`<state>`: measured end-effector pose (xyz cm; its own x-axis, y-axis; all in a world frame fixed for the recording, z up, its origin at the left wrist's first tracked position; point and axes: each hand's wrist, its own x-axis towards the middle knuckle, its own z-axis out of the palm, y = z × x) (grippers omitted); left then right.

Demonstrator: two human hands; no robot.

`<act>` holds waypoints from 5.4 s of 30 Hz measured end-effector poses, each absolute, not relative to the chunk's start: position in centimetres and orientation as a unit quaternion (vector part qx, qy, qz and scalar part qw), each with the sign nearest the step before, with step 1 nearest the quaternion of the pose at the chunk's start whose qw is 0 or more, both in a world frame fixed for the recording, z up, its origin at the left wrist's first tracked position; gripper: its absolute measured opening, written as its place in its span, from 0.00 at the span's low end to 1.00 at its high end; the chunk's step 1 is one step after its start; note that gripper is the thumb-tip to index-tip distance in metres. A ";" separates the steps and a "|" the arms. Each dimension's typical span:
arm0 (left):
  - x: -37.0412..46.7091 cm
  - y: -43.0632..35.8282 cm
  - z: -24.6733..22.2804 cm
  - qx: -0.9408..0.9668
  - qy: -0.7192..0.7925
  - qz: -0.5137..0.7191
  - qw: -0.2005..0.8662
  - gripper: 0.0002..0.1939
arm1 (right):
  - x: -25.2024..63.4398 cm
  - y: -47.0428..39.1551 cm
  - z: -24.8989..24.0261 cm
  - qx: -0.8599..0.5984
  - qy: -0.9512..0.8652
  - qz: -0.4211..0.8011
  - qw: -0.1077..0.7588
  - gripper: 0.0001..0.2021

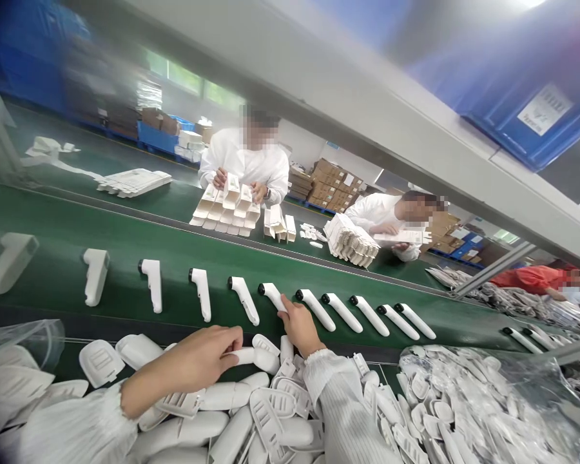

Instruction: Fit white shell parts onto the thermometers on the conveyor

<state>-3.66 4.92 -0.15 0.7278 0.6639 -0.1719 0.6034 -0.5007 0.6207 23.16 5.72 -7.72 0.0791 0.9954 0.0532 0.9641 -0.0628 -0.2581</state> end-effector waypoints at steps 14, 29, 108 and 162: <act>-2.0 6.3 -1.1 0.581 0.359 0.299 0.667 0.13 | 15.9 2.4 -1.8 -0.497 -0.550 0.483 0.466 0.18; -2.0 3.4 -3.0 0.937 0.310 0.048 0.153 0.14 | 22.5 5.9 -7.5 -0.716 -0.687 0.059 0.113 0.27; -1.6 6.2 -3.6 0.759 0.396 0.222 0.466 0.11 | 20.3 0.2 -4.0 -0.806 -0.572 0.134 0.069 0.31; -1.2 6.1 -1.9 0.274 0.372 0.411 0.786 0.22 | 24.9 4.7 -7.7 -0.746 -0.643 0.051 0.164 0.18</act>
